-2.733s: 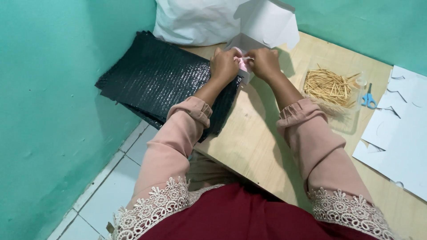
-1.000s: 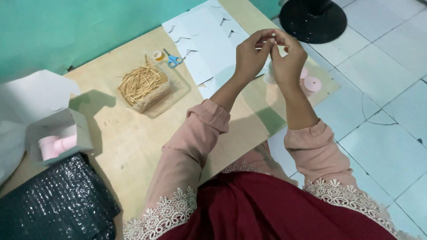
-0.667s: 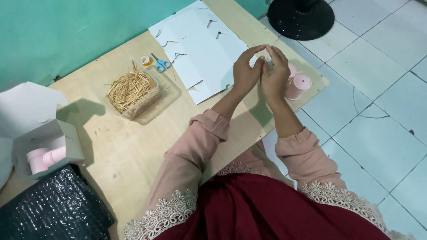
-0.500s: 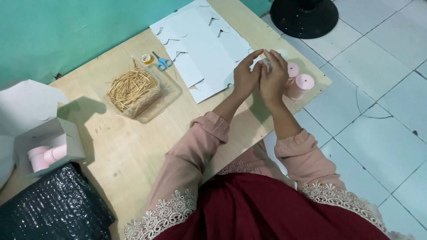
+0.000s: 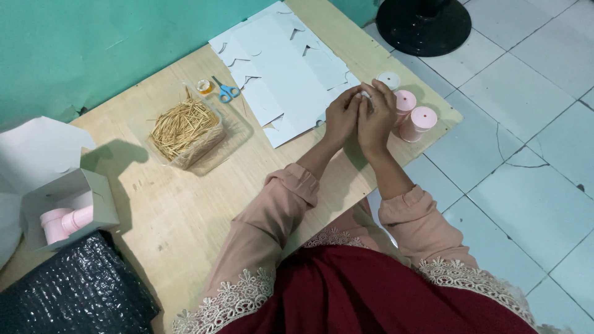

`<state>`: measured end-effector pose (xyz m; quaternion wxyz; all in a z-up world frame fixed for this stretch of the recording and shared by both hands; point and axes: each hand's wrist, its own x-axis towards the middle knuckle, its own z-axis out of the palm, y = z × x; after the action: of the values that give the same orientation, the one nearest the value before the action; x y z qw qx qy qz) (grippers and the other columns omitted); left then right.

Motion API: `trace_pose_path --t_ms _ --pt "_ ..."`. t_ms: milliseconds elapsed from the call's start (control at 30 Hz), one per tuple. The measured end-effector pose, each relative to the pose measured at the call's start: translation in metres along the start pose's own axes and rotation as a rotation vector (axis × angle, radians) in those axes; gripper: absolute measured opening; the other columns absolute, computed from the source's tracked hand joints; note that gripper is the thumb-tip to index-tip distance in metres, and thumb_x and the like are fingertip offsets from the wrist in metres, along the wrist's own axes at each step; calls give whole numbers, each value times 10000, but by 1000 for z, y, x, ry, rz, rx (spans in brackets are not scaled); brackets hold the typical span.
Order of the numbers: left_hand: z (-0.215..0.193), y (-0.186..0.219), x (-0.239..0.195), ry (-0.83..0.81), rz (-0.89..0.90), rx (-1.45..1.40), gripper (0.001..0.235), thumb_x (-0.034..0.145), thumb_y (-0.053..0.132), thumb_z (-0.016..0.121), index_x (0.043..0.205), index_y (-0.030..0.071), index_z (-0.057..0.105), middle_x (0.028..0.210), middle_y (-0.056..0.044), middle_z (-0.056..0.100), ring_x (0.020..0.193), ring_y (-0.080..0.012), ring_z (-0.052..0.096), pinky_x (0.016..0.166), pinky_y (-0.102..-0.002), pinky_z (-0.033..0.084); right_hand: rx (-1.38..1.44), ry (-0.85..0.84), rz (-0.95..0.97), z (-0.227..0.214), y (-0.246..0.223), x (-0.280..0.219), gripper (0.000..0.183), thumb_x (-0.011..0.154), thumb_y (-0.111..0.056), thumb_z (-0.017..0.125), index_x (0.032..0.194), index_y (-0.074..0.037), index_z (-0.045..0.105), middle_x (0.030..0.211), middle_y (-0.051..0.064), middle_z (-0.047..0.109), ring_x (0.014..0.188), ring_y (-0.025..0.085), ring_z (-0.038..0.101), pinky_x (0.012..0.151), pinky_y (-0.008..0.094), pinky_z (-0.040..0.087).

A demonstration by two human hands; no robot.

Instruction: The person picks toothpicks from a clear container and places them into small pink plastic containers. After filling one container, they close it with a lid and set it aside, then repeat the process with a white container.

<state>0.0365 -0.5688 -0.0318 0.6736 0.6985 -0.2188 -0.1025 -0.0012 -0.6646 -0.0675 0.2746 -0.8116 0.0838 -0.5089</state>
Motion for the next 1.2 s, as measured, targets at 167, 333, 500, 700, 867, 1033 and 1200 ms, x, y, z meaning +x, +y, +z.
trace_pose_path --t_ms 167,333,500,700,867,1033,1200 --pt "0 0 0 10 18 -8 372 1083 241 506 1373 55 646 1300 -280 681 1280 -472 611 1065 -612 509 11 12 -11 1 -1 0 338 920 70 692 1214 -86 747 1245 110 612 1193 314 611 1004 446 523" --pt "-3 9 -7 24 26 -32 368 1069 189 509 1363 14 642 1280 -302 681 1256 -490 620 1051 -614 517 58 26 -7 0 -8 -1 344 912 85 687 1201 -89 755 1239 113 623 1167 319 637 993 455 532" --pt "-4 2 -8 64 55 -13 331 1066 146 532 1333 0 663 1244 -306 697 1212 -495 646 1013 -603 544 72 66 -43 2 -17 -1 330 905 76 700 1172 -104 771 1245 113 639 1156 330 659 997 463 531" --pt "-13 15 -17 110 71 5 302 1041 79 565 1312 8 677 1183 -288 725 1109 -461 709 923 -540 594 205 47 35 -1 -46 2 402 937 156 596 1182 -111 772 1277 117 636 1202 358 650 1009 470 544" --pt "-32 26 -19 168 53 40 299 1031 80 566 1300 25 685 1149 -265 744 1045 -389 749 871 -494 614 279 26 43 6 -69 9 386 957 142 580 1167 -115 777 1275 115 642 1197 345 658 1005 458 553" --pt "-70 54 -35 235 50 54 339 1018 49 527 1325 9 666 1209 -265 728 1163 -407 703 976 -502 587 368 -58 71 24 -99 15 372 972 127 572 1166 -117 774 1281 105 633 1236 330 634 1012 438 550" --pt "-122 75 -57 347 73 46 419 968 -35 469 1353 -31 636 1264 -305 693 1252 -465 631 1058 -539 533 511 -182 86 51 -144 16 386 966 131 545 1160 -115 770 1272 100 635 1234 321 635 1021 453 534"
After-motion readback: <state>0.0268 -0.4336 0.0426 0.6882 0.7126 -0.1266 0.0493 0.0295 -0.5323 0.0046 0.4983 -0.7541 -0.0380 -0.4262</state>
